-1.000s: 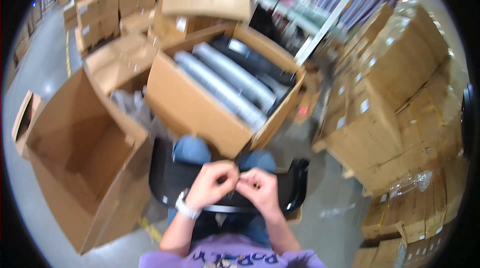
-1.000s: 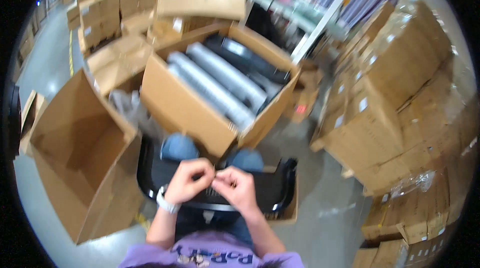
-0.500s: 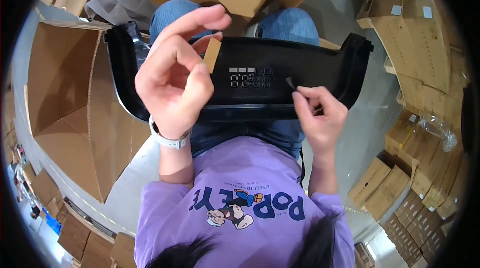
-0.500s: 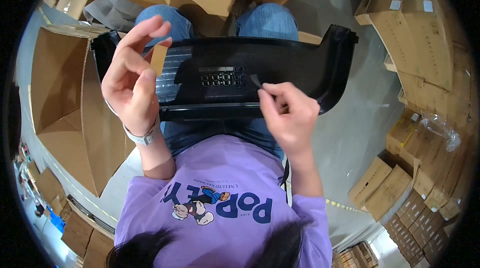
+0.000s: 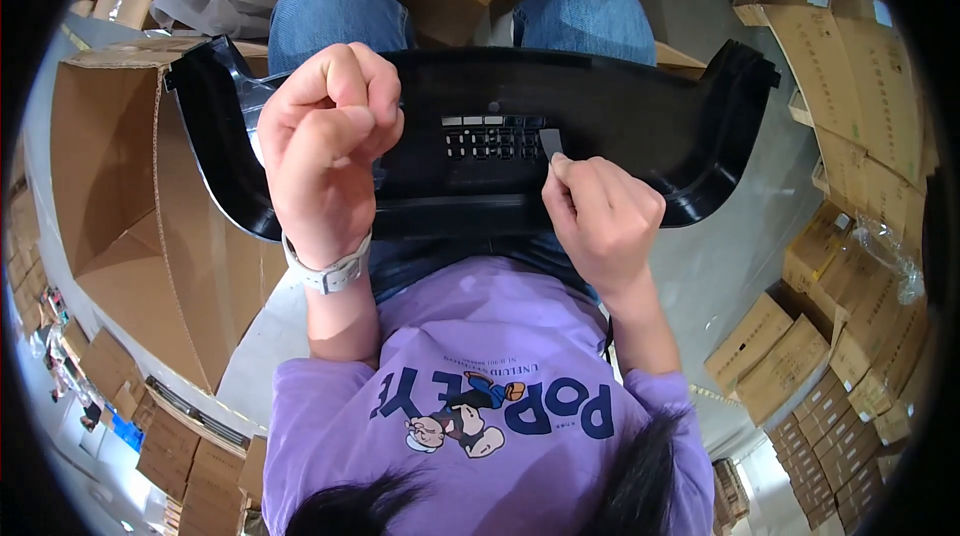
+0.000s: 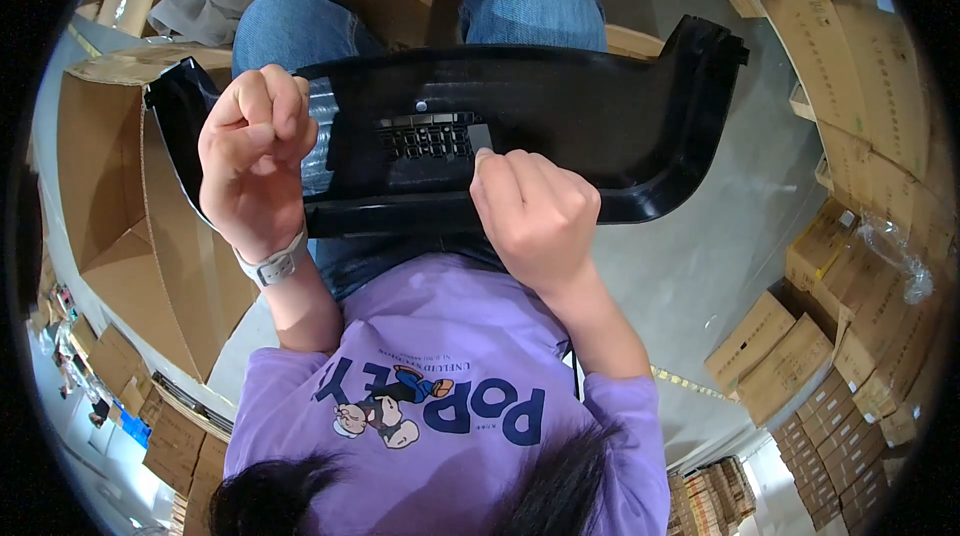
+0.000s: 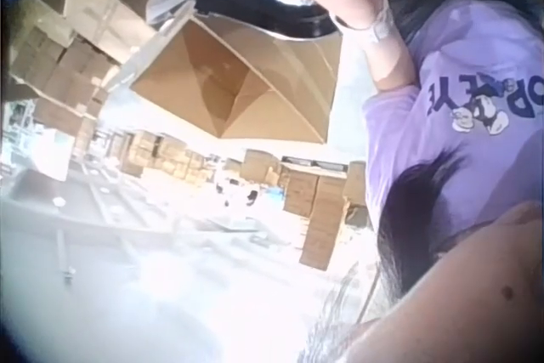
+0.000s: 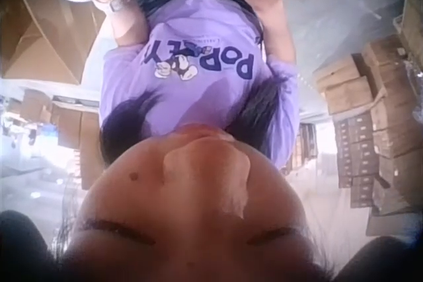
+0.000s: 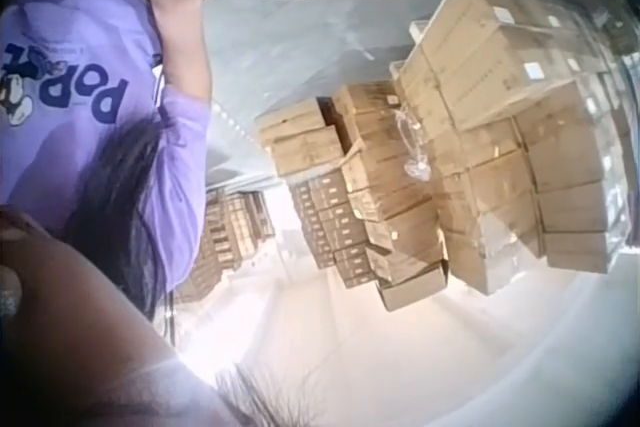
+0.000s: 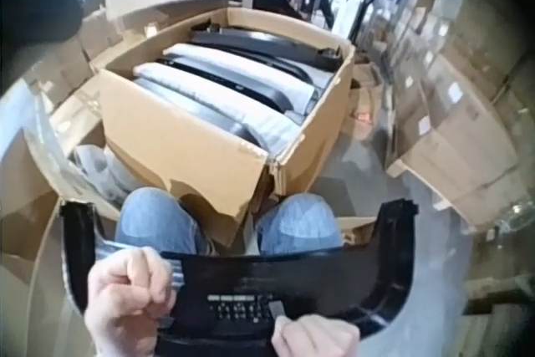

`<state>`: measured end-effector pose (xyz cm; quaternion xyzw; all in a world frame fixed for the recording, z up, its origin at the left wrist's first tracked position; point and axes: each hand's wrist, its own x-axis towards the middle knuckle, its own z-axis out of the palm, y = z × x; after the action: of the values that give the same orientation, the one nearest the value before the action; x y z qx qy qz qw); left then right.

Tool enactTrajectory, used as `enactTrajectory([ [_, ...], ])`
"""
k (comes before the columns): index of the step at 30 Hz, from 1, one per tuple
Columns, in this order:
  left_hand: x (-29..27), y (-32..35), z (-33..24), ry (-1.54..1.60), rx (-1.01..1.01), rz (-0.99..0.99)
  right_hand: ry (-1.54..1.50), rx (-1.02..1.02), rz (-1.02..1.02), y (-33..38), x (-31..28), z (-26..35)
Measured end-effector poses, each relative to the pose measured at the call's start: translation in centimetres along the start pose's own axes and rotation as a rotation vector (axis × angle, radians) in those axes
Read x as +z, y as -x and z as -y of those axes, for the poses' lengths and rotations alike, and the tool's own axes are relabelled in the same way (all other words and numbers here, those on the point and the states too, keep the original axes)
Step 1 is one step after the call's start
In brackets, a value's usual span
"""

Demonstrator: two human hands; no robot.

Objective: Applying small black adhesive stickers to plastic components in a warehouse.

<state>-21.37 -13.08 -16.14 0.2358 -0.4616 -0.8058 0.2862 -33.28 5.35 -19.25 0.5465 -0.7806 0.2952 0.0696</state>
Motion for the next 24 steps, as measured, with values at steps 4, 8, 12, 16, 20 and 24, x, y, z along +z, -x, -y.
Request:
enactTrajectory([
  [4,0.15,-0.17,-0.02,0.071,-0.039,0.027,0.018,-0.014,-0.004,0.08,0.36,-0.10],
  [8,0.01,-0.05,0.00,0.059,-0.059,0.040,0.042,-0.010,0.052,0.12,0.28,0.20],
  [12,-0.15,0.00,0.17,0.084,-0.080,0.062,0.040,-0.003,0.015,0.02,0.51,0.38],
  [16,-0.23,0.00,0.31,0.085,-0.089,0.086,0.035,0.014,-0.001,0.22,0.71,0.33],
  [20,-0.22,0.07,0.42,0.088,-0.117,0.077,0.044,0.028,0.001,0.27,0.82,0.40],
  [24,-0.19,0.17,0.53,0.081,-0.114,0.075,0.017,0.020,0.002,0.23,0.99,0.32],
])
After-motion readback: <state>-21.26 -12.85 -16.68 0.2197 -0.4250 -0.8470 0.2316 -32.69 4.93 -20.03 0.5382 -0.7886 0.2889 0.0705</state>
